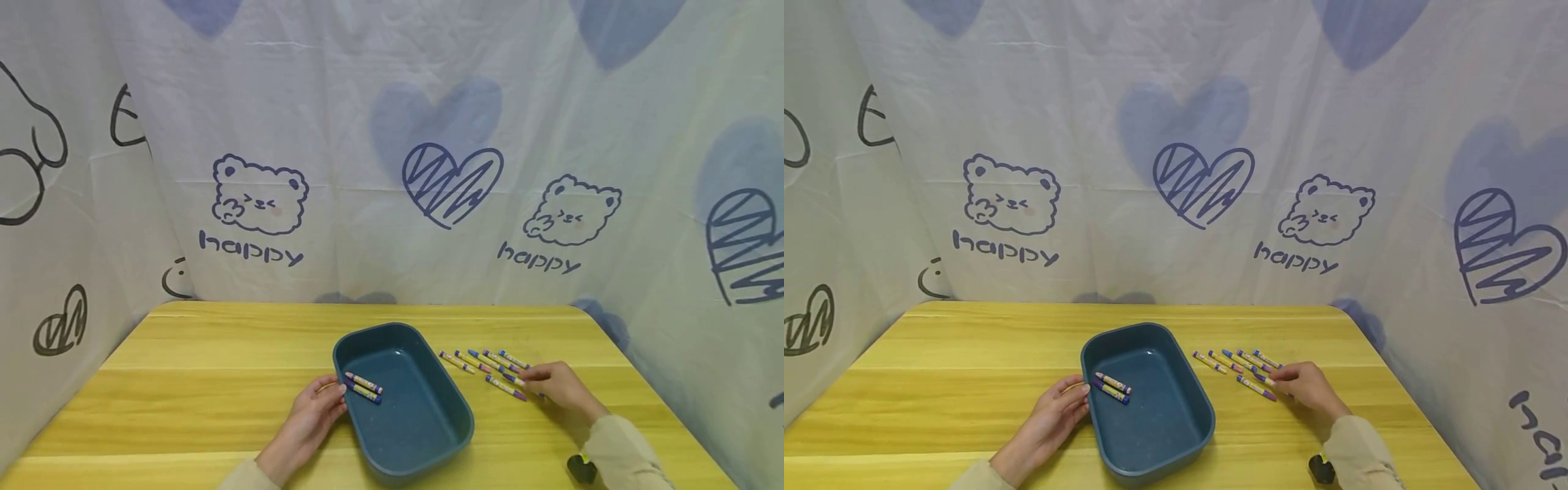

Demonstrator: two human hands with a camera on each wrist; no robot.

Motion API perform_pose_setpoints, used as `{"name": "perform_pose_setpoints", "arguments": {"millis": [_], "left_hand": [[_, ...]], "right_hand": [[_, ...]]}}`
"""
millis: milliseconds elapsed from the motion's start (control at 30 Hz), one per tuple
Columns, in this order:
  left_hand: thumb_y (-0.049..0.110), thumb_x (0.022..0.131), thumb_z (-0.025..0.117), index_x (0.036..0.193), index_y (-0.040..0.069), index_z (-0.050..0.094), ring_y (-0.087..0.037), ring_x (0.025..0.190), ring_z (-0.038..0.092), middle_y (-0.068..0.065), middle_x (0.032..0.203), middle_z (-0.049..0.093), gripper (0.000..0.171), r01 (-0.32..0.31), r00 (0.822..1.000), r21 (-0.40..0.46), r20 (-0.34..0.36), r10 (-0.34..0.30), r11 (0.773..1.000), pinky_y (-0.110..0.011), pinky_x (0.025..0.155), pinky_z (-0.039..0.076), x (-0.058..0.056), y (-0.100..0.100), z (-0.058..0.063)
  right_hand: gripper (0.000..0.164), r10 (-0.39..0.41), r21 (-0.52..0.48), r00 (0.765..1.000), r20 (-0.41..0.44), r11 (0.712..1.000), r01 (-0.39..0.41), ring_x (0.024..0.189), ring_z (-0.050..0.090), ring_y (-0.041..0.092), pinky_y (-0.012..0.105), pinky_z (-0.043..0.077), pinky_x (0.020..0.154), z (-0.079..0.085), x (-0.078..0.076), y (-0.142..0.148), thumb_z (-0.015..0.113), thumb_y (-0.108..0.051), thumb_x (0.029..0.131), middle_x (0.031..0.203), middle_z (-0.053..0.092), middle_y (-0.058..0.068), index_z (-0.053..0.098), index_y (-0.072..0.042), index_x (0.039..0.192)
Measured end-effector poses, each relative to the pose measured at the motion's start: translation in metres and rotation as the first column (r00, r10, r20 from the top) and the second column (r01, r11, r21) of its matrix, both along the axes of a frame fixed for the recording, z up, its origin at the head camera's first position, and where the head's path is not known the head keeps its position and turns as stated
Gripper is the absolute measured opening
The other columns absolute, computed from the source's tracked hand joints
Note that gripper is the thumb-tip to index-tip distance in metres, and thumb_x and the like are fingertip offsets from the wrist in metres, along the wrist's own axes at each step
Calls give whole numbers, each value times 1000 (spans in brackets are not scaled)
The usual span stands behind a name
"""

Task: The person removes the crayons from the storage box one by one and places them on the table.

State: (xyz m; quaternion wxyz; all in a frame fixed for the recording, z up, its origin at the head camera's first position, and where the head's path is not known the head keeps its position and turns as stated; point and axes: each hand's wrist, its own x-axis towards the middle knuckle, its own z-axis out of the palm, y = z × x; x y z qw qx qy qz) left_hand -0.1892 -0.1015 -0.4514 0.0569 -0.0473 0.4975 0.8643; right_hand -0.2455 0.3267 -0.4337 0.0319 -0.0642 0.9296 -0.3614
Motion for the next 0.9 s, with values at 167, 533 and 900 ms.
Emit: {"name": "perform_pose_setpoints", "arguments": {"millis": [167,533,900], "left_hand": [[-6,93,52,111,-3,47,-12,79,56,-4,87,58,19,3,1000,-1,-13,-3,1000,-21,71,51,1,0,0],[-5,92,52,112,-4,46,-12,79,55,-3,87,58,21,-2,1000,-4,5,2,1000,-21,71,51,-1,0,1],[-6,92,52,112,-4,46,-12,79,55,-3,87,58,21,2,1000,0,1,-2,1000,-22,72,50,0,1,0]], "right_hand": [[23,-19,-3,1000,25,1000,19,91,62,27,37,53,72,-1,1,2,72,-12,86,100,69,14,72,1,105],[20,-42,-48,997,62,998,45,74,57,18,33,47,56,-7,1,4,71,-10,86,94,69,9,71,0,102],[20,-20,-59,997,74,998,25,74,56,18,32,47,57,-5,2,3,70,-7,86,91,68,7,70,3,103]]}}
